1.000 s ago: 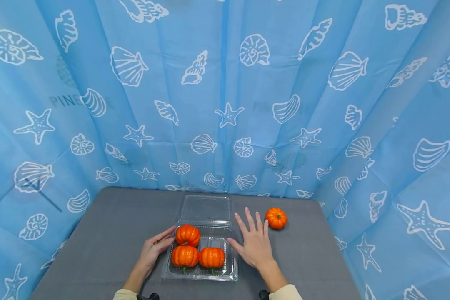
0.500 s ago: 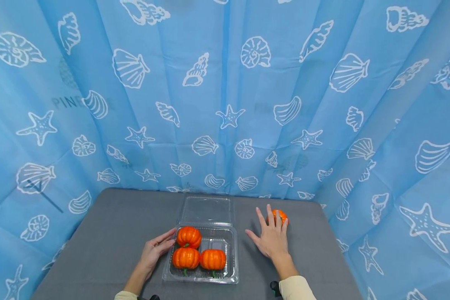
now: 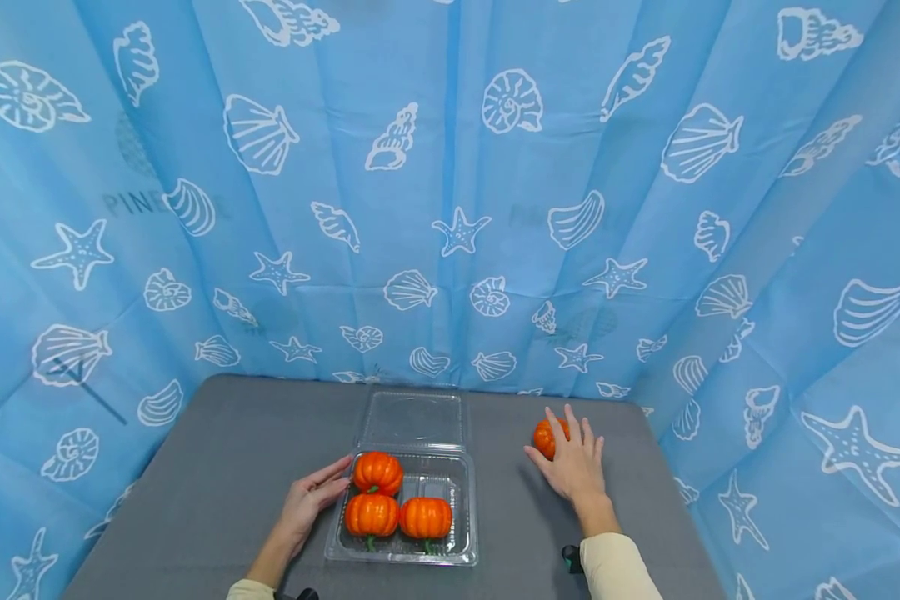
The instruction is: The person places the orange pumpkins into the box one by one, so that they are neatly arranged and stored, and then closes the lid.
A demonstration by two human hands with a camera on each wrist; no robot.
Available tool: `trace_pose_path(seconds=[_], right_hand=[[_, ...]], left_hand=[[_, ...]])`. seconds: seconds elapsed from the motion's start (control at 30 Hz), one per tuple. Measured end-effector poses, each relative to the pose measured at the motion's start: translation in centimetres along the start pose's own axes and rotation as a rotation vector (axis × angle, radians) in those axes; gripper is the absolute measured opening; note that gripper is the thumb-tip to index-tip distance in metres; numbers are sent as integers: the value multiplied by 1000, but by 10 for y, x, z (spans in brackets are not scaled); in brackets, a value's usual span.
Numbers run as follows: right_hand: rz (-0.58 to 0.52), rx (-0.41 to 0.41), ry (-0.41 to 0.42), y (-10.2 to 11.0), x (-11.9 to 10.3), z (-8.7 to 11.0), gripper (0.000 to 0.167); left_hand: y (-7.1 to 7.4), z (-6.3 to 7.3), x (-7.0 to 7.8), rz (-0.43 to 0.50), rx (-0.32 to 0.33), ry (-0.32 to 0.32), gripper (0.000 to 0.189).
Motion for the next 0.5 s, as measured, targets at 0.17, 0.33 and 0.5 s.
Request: trace_pose_path(seconds=[0.17, 0.33, 0.5], right_hand=[[-38, -58, -8, -7, 11, -6, 84], [-90, -102, -31, -14, 20, -12, 81], [-103, -183, -108, -18, 31, -17, 81]], left_hand=[[3, 1, 1, -11, -3, 0, 52], [5, 1, 1, -5, 17, 22, 49], [0, 0, 3, 12, 26, 25, 48]])
Point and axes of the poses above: each hand's wrist, its own z-axis away from the middle knuckle, its own y-axis out of the back of the hand, x = y × z, the point moved 7 cm from there along -z, towards the middle knuckle, and after that the axes turned 13 degrees about -y, right-handed, at the moved point
